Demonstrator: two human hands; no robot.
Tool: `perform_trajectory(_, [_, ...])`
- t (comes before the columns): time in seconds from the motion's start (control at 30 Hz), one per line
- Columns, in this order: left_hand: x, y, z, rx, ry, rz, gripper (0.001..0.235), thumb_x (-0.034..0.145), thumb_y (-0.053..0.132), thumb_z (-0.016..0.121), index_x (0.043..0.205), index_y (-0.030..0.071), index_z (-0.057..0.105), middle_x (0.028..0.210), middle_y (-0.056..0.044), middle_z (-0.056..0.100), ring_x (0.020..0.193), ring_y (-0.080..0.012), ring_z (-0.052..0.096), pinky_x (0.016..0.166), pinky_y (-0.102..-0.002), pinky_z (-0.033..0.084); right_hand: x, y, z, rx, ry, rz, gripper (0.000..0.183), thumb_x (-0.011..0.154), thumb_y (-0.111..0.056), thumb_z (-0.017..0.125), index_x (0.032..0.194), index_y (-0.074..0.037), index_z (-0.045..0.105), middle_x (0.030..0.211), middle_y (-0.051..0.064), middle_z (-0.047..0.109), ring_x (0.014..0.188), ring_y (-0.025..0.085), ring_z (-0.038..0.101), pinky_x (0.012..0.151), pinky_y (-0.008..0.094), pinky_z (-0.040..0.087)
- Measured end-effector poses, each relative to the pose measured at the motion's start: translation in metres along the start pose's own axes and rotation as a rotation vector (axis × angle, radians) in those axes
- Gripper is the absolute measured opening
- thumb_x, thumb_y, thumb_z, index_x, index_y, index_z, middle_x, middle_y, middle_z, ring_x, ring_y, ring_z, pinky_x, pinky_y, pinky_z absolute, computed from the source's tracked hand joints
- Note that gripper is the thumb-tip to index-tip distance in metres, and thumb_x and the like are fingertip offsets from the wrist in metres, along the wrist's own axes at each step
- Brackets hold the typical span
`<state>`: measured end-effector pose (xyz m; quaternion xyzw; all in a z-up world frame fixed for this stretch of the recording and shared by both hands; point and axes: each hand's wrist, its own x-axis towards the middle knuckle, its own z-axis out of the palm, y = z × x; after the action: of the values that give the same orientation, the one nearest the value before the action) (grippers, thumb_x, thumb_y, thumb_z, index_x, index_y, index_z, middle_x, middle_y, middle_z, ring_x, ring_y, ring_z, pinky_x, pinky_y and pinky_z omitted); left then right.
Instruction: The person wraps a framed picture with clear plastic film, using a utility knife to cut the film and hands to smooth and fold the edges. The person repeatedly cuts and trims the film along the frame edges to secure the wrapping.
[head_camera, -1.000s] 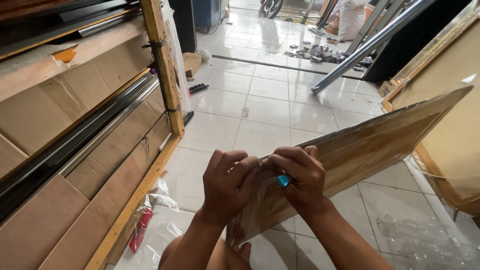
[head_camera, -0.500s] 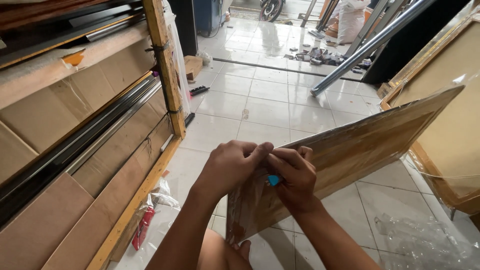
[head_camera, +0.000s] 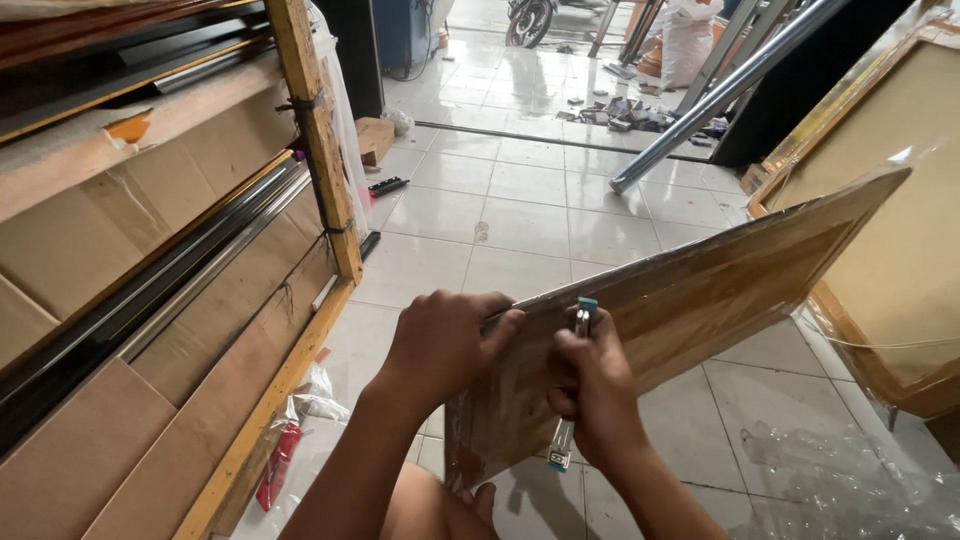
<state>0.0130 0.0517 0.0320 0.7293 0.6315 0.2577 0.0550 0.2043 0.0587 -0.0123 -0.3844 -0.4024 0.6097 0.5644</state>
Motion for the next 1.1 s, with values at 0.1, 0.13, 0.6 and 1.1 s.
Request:
perform_trajectory(0.1, [0.003,-0.005,0.001,0.021,0.0,0.021,0.031,0.105,0.049,0.062,0.116,0.029,0.083,0.093,-0.013,0.083,0.088,-0.043,0.077,0.073,-0.057,0.057,0.0,-0.019,0.0,0.054,-0.107,0.01,0.009,0.116,-0.021,0.059,0.12,-0.014,0.059,0.093,0.004,0.05,0.066,0.014,0.041,0.049,0.03,0.031])
perform_trajectory(0.13, [0.001,-0.005,0.0,0.021,-0.002,0.019,0.031,0.105,0.049,0.062,0.116,0.029,0.083,0.093,-0.013,0.083,0.088,-0.043,0.077,0.073,-0.057,0.057,0.001,-0.023,0.0,0.054,-0.106,0.013,0.009,0.116,-0.021,0.059,0.12,-0.014,0.059,0.093,0.004,0.05,0.066,0.014,0.041,0.049,0.03,0.031])
perform_trajectory(0.6, [0.001,-0.007,-0.02,-0.141,-0.112,-0.023,0.045,0.105,0.04,0.06,0.143,0.027,0.08,0.119,-0.02,0.085,0.117,-0.0517,0.077,0.108,-0.065,0.059,0.034,-0.031,0.001,0.013,-0.411,0.254,0.056,0.117,-0.07,0.039,0.089,-0.02,0.041,0.079,-0.009,0.024,0.059,0.008,0.029,0.045,0.024,0.019])
perform_trajectory(1.1, [0.003,-0.01,-0.033,-0.227,-0.148,-0.014,0.049,0.103,0.037,0.061,0.147,0.023,0.078,0.125,-0.023,0.084,0.12,-0.0531,0.077,0.109,-0.064,0.059,0.026,-0.024,-0.012,-1.164,-0.254,-0.592,0.035,0.111,-0.054,0.05,0.135,-0.03,0.06,0.093,0.012,0.076,0.091,0.041,0.081,0.083,0.057,0.062])
